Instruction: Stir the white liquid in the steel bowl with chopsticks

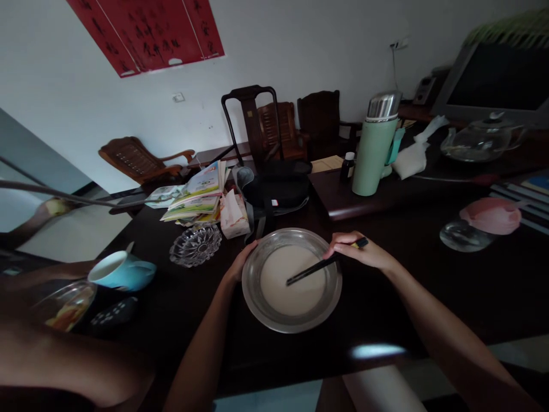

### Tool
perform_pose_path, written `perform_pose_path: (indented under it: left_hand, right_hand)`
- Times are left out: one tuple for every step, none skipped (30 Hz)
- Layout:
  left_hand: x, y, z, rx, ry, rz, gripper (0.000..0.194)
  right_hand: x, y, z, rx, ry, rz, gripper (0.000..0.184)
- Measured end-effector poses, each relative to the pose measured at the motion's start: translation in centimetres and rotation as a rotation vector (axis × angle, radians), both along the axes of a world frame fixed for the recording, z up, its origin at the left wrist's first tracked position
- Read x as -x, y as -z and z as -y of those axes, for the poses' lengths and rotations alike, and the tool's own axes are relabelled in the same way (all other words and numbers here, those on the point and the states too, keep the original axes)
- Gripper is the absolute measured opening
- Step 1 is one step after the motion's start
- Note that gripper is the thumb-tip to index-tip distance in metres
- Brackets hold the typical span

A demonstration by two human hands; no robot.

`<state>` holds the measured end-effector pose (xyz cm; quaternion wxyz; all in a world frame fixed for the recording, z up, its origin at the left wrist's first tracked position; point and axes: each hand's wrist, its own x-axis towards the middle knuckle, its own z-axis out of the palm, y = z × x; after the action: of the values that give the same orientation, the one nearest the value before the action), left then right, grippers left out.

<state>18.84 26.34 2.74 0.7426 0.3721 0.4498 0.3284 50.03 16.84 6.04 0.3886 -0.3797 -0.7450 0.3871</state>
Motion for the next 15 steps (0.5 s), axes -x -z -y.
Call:
perform_pose_path:
  left_hand:
    - [0.0, 0.1, -0.1, -0.007, 0.003, 0.006, 0.029]
    - [0.1, 0.3, -0.1, -0.009, 0.001, 0.003, 0.029]
    - [0.2, 0.5, -0.2, -0.008, -0.004, -0.005, 0.028]
    - [0.3, 0.7, -0.3, -0.007, -0.011, -0.015, 0.028]
    - [0.4, 0.8, -0.4, -0.008, -0.013, -0.024, 0.027]
    - [0.4, 1.0, -0.4, -0.010, -0.012, -0.029, 0.028]
    - [0.5, 1.1, -0.5, -0.015, -0.006, -0.030, 0.028]
    - [0.5, 1.1, -0.6, -0.025, 0.002, -0.026, 0.030]
    - [0.6, 1.2, -0.6, -0.040, 0.007, -0.021, 0.031]
    - [0.6, 1.2, -0.7, -0.053, 0.011, -0.018, 0.032]
    - [0.6, 1.2, -0.7, -0.061, 0.013, -0.019, 0.032]
    - [0.6, 1.2, -0.8, -0.062, 0.010, -0.022, 0.032]
    - [0.6, 1.2, -0.8, -0.058, 0.005, -0.027, 0.032]
    - [0.6, 1.2, -0.8, -0.049, 0.001, -0.032, 0.031]
    - [0.6, 1.1, -0.8, -0.035, 0.000, -0.034, 0.030]
  right_hand:
    - [0.0, 0.0, 0.0, -0.011, 0.020, 0.010, 0.033]
    - [-0.1, 0.0, 0.0, -0.018, 0.044, 0.009, 0.033]
    - [-0.3, 0.0, 0.0, -0.018, 0.065, -0.008, 0.033]
    - [-0.4, 0.1, 0.0, -0.007, 0.075, -0.038, 0.034]
    - [-0.4, 0.1, 0.1, 0.013, 0.072, -0.072, 0.035]
    - [-0.4, 0.1, 0.1, 0.035, 0.057, -0.102, 0.035]
    - [-0.4, 0.1, 0.1, 0.055, 0.035, -0.118, 0.036]
    - [-0.3, 0.2, 0.1, 0.065, 0.012, -0.114, 0.035]
    - [-0.2, 0.2, 0.1, 0.063, -0.003, -0.093, 0.035]
    - [-0.1, 0.2, 0.0, 0.049, -0.005, -0.061, 0.034]
    - [-0.1, 0.1, 0.0, 0.029, 0.008, -0.034, 0.033]
    - [-0.1, 0.1, 0.0, 0.009, 0.032, -0.015, 0.032]
    - [-0.2, 0.0, 0.0, -0.003, 0.058, -0.008, 0.032]
    - [-0.3, -0.1, 0.0, -0.009, 0.080, -0.013, 0.033]
    - [-0.4, -0.2, 0.0, -0.004, 0.089, -0.027, 0.034]
